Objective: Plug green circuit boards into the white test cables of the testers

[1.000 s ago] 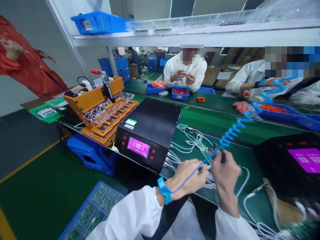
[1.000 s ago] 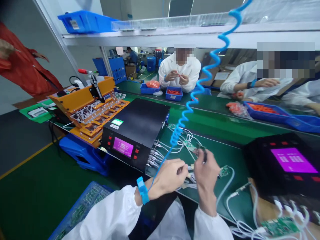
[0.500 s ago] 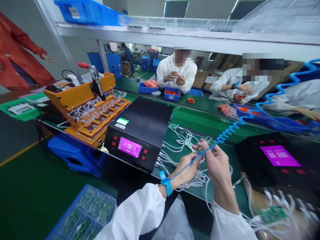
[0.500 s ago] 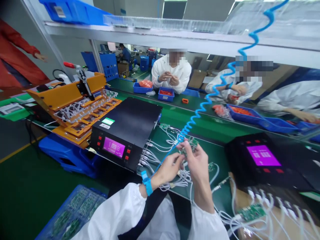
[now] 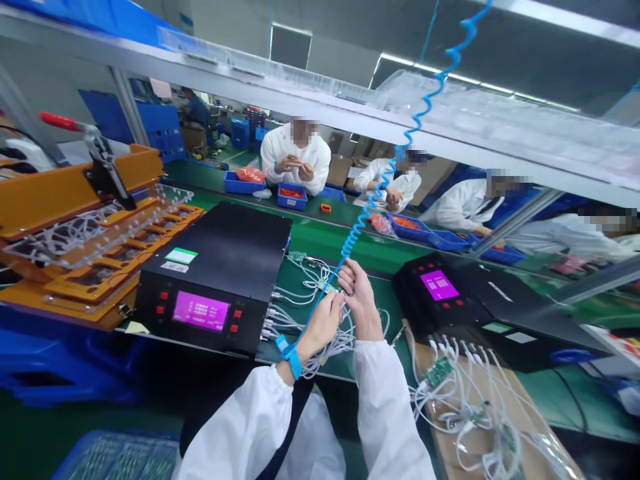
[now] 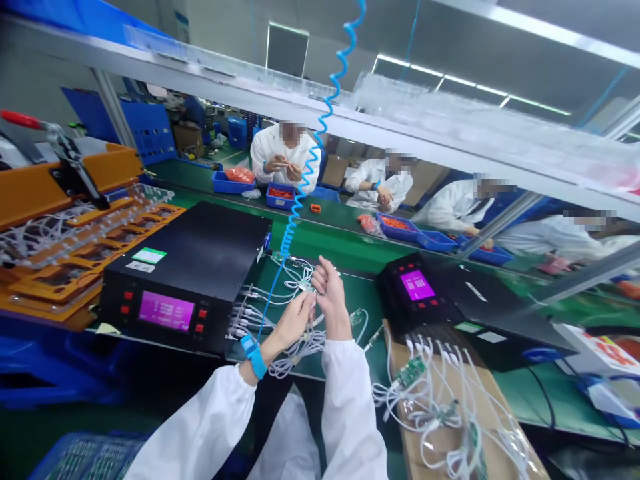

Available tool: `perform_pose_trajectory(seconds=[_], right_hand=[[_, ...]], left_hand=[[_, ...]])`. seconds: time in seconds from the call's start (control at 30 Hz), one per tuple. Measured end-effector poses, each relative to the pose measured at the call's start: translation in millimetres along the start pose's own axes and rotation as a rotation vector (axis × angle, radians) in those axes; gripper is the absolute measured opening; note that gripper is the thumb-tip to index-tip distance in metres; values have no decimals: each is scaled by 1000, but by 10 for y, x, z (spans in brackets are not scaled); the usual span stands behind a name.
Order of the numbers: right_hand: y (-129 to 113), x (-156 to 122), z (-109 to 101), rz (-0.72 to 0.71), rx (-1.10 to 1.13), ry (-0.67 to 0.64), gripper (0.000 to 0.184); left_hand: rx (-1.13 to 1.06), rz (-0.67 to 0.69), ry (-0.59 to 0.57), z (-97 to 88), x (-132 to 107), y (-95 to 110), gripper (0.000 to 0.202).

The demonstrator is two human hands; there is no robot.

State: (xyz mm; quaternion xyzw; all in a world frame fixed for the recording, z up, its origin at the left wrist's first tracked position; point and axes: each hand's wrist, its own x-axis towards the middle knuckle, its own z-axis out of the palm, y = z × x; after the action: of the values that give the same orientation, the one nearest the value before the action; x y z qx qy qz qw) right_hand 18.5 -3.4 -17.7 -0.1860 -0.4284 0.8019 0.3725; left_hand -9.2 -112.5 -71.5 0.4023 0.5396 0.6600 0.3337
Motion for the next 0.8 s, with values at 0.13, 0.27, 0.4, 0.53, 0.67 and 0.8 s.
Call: perform_pose_trajectory(seconds=[0.13, 0.27, 0.4, 0.53, 0.67, 0.8], right_hand=[[-73, 212, -11, -46, -168, 54, 62], [-363, 462, -116, -147, -536, 174, 62], [-504, 588, -280, -175, -795, 243, 61], [-194, 521, -398, -61, -1205, 157, 41], [140, 419, -448, 39, -1572, 130, 24], [215, 349, -439, 85, -1786, 81, 22]], left_hand=[[17, -24, 61, 80, 184, 57, 34], [-50, -87, 81, 79, 203, 24, 36], [-294, -171, 194, -70, 177, -51, 43], [-485, -230, 423, -160, 264, -109, 41], [-538, -310, 501, -189, 295, -162, 41], [-496, -325, 495, -223, 336, -202, 49]])
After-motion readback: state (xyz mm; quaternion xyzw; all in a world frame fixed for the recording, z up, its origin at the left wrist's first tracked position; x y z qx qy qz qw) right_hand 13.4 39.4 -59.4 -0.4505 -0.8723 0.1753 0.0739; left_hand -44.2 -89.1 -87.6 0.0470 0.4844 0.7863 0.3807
